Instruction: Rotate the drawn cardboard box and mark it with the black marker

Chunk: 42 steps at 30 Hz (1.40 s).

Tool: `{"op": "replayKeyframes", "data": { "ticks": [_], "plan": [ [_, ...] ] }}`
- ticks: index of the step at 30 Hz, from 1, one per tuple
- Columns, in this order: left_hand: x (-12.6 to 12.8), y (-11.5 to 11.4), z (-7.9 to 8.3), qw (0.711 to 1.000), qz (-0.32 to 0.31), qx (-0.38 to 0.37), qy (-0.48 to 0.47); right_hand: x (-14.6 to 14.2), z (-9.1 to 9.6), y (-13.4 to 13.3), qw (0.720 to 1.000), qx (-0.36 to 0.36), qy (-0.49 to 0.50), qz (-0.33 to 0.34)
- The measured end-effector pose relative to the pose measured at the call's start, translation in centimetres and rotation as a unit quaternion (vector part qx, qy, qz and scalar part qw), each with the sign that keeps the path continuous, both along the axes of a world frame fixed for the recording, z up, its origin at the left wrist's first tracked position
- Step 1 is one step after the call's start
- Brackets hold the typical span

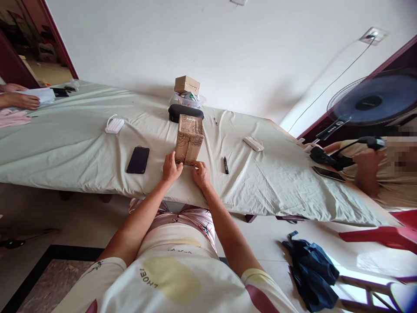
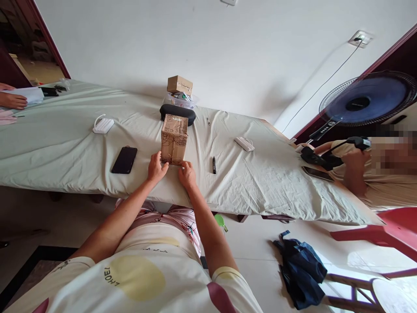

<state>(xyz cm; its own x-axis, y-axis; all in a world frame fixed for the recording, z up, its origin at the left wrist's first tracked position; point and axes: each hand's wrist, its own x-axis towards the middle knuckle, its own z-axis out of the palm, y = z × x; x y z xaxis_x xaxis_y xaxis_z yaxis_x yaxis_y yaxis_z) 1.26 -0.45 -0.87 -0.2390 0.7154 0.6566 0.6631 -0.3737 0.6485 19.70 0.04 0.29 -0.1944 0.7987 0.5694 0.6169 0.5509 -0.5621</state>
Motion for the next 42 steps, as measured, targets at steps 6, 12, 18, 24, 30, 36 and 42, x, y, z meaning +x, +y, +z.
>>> {"op": "replayKeyframes", "data": {
  "ticks": [6, 12, 18, 24, 30, 36, 42],
  "plan": [
    [-0.3, 0.1, 0.1, 0.999, -0.037, -0.013, -0.005, -0.1, 0.3, -0.4, 0.998, -0.004, -0.042, -0.037],
    [-0.1, -0.3, 0.5, 0.996, -0.091, -0.013, -0.005, 0.1, 1.0, -0.8, 0.997, 0.011, 0.01, -0.071],
    [0.5, -0.3, 0.4, 0.985, -0.157, -0.033, -0.064, 0.4, 1.5, -1.1, 0.983, 0.101, 0.057, -0.14],
    [0.6, -0.3, 0.6, 0.97, -0.205, -0.104, -0.073, 0.5, 1.9, -1.6, 0.959, 0.183, 0.044, -0.211],
    [0.7, -0.9, 1.4, 0.978, -0.141, -0.145, 0.04, 0.9, 2.1, -1.4, 0.963, 0.15, 0.022, -0.223],
    [0.7, -1.3, 1.7, 0.991, -0.086, -0.096, 0.045, 1.3, 2.3, -0.9, 0.976, 0.097, 0.029, -0.191],
    [-1.9, -0.7, 2.1, 0.99, 0.111, 0.03, -0.077, 1.6, 2.1, -0.6, 0.972, 0.118, 0.033, -0.198]
  ]
}}
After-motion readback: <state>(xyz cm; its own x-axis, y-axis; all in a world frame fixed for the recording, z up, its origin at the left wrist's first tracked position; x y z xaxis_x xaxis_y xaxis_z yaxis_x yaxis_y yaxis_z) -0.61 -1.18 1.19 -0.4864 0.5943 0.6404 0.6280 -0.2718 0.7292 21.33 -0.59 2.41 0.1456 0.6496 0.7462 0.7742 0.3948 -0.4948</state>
